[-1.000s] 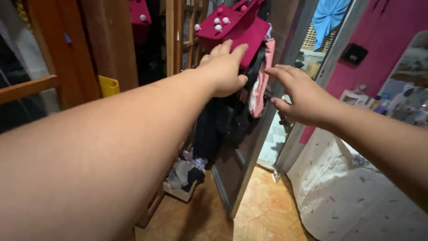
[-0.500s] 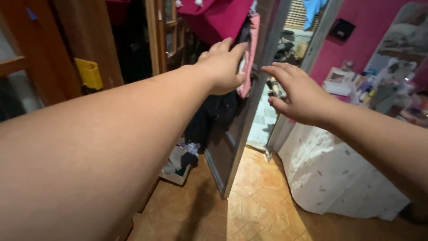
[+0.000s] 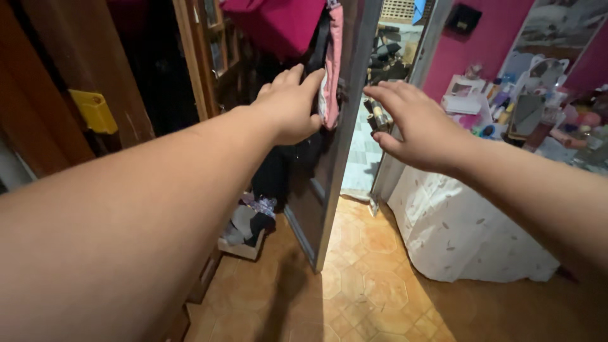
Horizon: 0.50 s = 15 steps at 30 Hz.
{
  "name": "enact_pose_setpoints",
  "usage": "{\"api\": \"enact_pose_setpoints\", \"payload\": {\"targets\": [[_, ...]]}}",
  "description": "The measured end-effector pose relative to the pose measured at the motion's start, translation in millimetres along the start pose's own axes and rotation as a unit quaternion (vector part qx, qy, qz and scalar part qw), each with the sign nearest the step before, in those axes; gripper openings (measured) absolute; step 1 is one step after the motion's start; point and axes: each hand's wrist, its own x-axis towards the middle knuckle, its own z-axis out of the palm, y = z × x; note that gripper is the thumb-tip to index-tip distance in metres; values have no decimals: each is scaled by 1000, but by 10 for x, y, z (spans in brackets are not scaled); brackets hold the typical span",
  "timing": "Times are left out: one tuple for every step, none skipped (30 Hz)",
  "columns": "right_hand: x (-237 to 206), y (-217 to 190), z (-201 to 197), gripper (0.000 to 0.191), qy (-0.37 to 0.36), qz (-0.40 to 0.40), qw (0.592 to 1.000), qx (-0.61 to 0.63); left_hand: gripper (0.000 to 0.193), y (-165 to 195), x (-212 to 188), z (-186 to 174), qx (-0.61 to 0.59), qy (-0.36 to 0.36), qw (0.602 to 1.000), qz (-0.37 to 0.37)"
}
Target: The person gathers baby supplies from shelves and a cabinet, including diapers, folded cloths, bottles, and small containers, and places them one at a time into a pink felt tote bag on a table. They then carry the bag to a wardrobe and hang it on a hook.
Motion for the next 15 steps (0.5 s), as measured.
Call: {"api": "enact_pose_setpoints", "payload": {"targets": [[-12,6,7,75,-1,6,1000,-4,91,0,-14,-2,-1,-1,1000,-7],[-17,11,13,75,-3,13,1000,-7,91,-1,-28,-8,2,-5,1000,-9],[-13,15,18,76,-6,20,1000,-9,91,-2,-44,-15,4,-10,1000,-12],[-10,21,16,76,-4,15,1000,-9,91,-4,-59,-23,6,-15,1000,-14],[-2,27,15,76,-2,11,1000,-8,91,-10,-78,-32,5,-17,1000,-15],[13,29,19,76,0,6,1000,-7,91,-19,-96,-40,3,-18,1000,-16],[30,31,24,76,0,7,1000,-10,91,-35,-116,-50,2,-19,1000,-19],[54,30,37,76,0,7,1000,-12,91,-54,-135,-59,5,-19,1000,-18],[78,24,58,77,0,7,1000,-14,91,-74,-150,-70,9,-20,1000,-17],[105,15,88,77,1,12,1000,-12,91,-102,-159,-84,12,-21,1000,-15],[131,7,115,77,4,17,1000,-13,91,-132,-165,-101,12,-24,1000,-14],[158,4,137,77,7,23,1000,-15,91,-163,-163,-116,11,-27,1000,-12],[184,-2,162,77,10,20,1000,-13,90,-195,-149,-130,10,-28,1000,-8],[214,-17,190,77,13,16,1000,-13,91,-234,-129,-153,13,-26,1000,-7],[248,-32,202,78,15,13,1000,-12,91,-274,-112,-179,15,-23,1000,-4]]}}
